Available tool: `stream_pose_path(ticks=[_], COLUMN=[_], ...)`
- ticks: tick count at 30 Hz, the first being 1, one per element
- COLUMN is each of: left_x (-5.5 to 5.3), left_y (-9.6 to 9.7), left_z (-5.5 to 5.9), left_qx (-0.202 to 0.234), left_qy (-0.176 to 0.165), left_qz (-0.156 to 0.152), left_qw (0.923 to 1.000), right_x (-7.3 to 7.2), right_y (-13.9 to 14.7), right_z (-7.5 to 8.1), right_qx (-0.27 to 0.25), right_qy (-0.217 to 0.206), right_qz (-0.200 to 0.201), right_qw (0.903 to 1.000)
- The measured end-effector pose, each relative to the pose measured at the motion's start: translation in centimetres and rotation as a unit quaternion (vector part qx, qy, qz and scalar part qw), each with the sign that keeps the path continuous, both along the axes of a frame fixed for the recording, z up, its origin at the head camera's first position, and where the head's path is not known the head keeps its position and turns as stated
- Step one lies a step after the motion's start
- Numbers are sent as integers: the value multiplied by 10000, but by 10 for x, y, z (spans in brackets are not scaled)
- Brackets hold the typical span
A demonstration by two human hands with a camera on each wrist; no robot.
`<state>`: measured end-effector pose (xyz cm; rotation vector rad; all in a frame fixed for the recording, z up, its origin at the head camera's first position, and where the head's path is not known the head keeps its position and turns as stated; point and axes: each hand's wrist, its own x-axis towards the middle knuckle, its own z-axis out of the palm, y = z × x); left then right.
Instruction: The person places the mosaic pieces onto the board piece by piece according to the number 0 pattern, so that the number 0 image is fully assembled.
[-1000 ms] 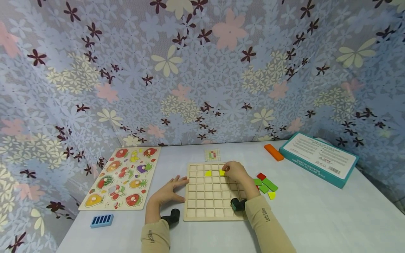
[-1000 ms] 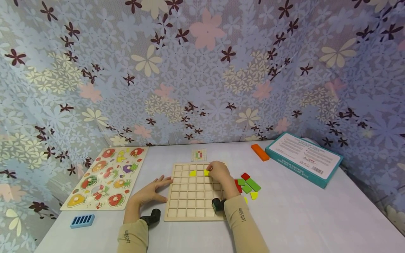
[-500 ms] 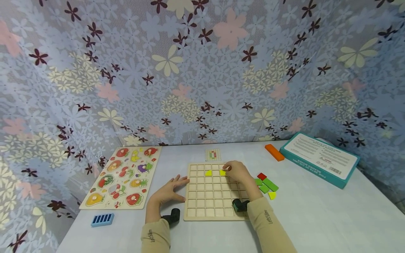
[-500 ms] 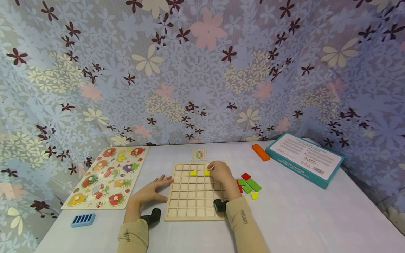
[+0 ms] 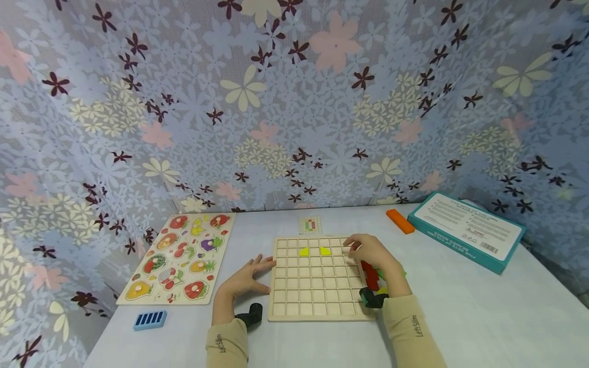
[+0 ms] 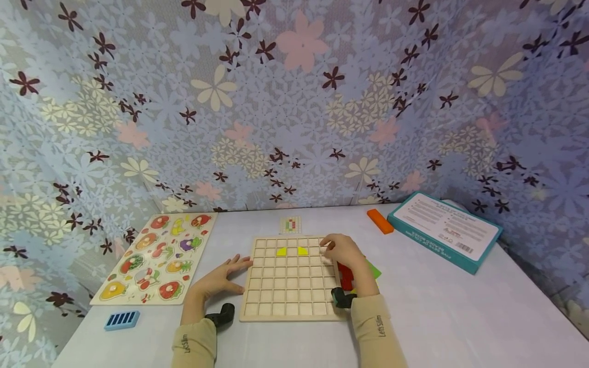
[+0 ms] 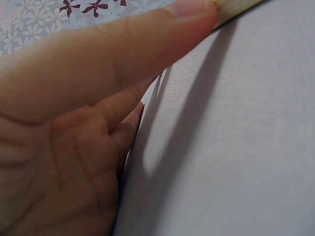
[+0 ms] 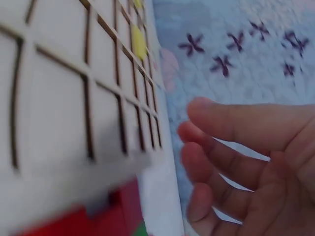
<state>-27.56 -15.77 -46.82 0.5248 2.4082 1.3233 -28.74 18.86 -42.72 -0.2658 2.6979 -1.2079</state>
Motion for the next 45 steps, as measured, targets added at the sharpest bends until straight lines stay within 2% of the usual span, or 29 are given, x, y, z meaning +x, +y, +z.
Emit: stream_pose_path(ticks=[4, 14, 24, 33, 40, 45], left_x=[0, 0, 0, -1, -1, -1], left_y=[0, 0, 0, 0, -1, 0], left_z=[0, 1, 0, -2, -2, -1], left_qx=[-24, -48, -94, -74, -76, -51], left_qy=[6, 75, 28, 62, 57, 25], left_qz=[-6, -11, 59, 16, 31, 43], left_qw=[10000, 10000, 9999, 10000, 9999, 10000], right_x=[4, 4, 4, 7, 7, 5], right_y=[17, 37, 49, 54, 53, 49], right_z=[4, 0, -5, -4, -7, -8], right_qx=[-72, 23, 271, 363, 395, 603], right_qy=[-223, -449, -303, -435, -697, -702], right_qz=[66, -201, -255, -250, -281, -151], right_qw=[9997, 9988, 9988, 9981, 9964, 9956])
